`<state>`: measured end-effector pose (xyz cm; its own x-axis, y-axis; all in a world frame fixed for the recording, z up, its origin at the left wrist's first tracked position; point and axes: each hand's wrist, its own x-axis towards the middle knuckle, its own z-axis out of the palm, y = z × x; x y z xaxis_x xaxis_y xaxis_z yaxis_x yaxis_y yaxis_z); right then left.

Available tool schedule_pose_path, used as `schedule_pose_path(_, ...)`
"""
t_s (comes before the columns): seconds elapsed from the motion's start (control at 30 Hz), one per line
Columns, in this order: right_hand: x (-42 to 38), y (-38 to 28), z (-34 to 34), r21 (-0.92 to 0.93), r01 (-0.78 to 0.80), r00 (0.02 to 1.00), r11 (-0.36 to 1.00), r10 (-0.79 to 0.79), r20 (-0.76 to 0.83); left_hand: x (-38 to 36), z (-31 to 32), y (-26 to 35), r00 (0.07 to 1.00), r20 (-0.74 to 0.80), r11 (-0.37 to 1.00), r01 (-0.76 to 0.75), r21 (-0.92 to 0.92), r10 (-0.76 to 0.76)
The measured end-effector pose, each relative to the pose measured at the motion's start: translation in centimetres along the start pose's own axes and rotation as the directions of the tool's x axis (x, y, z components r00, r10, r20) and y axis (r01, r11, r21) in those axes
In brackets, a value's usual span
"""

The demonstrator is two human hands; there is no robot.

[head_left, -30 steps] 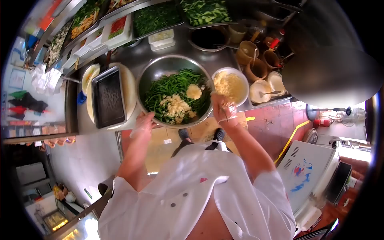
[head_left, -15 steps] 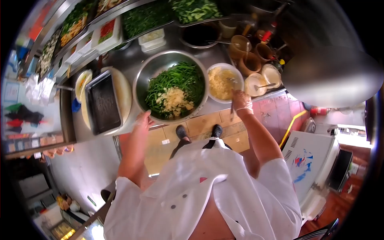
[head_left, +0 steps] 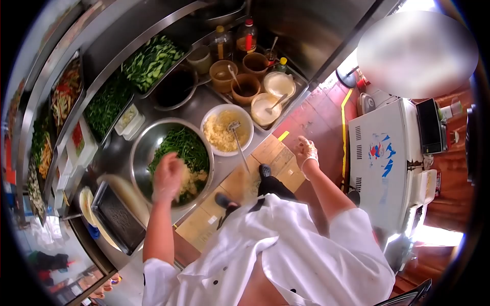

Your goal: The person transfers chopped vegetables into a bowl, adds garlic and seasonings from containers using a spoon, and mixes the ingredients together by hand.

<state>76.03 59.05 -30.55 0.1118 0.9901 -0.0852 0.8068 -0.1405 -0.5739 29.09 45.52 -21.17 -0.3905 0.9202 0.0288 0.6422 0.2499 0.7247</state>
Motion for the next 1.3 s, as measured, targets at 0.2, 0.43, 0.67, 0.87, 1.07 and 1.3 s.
schedule_pose_path(0.2,4.8,6.0,-1.3,0.243,-0.009,1.0,0.97,0.01,-0.002,13.2,12.5,15.2,0.947,0.226,0.97,-0.241,0.035,0.228)
schedule_pose_path(0.43,10.9,11.2,-4.2,0.248,0.062,0.995,0.967,-0.078,0.057,32.5,28.3,19.9,0.957,0.236,0.896,-0.251,0.367,0.171)
schedule_pose_path(0.67,14.1,13.9,-10.6,0.269,-0.166,0.97,0.949,0.107,0.22,42.7,33.8,16.1,0.671,0.73,0.163,-0.711,0.684,-0.133)
schedule_pose_path(0.87,16.7,12.4,-12.1,0.304,-0.298,0.939,0.905,0.22,0.265,42.1,33.5,14.2,0.788,0.605,0.296,-0.608,0.737,0.114)
schedule_pose_path(1.07,20.3,6.6,-11.0,0.405,0.075,0.924,0.911,-0.216,0.315,34.8,27.5,23.7,0.987,0.152,0.749,-0.142,0.647,0.056)
schedule_pose_path(1.3,22.6,-12.3,-11.0,0.551,0.552,0.669,0.626,-0.727,0.154,25.4,19.0,26.4,0.908,0.019,0.861,0.404,-0.308,-0.419)
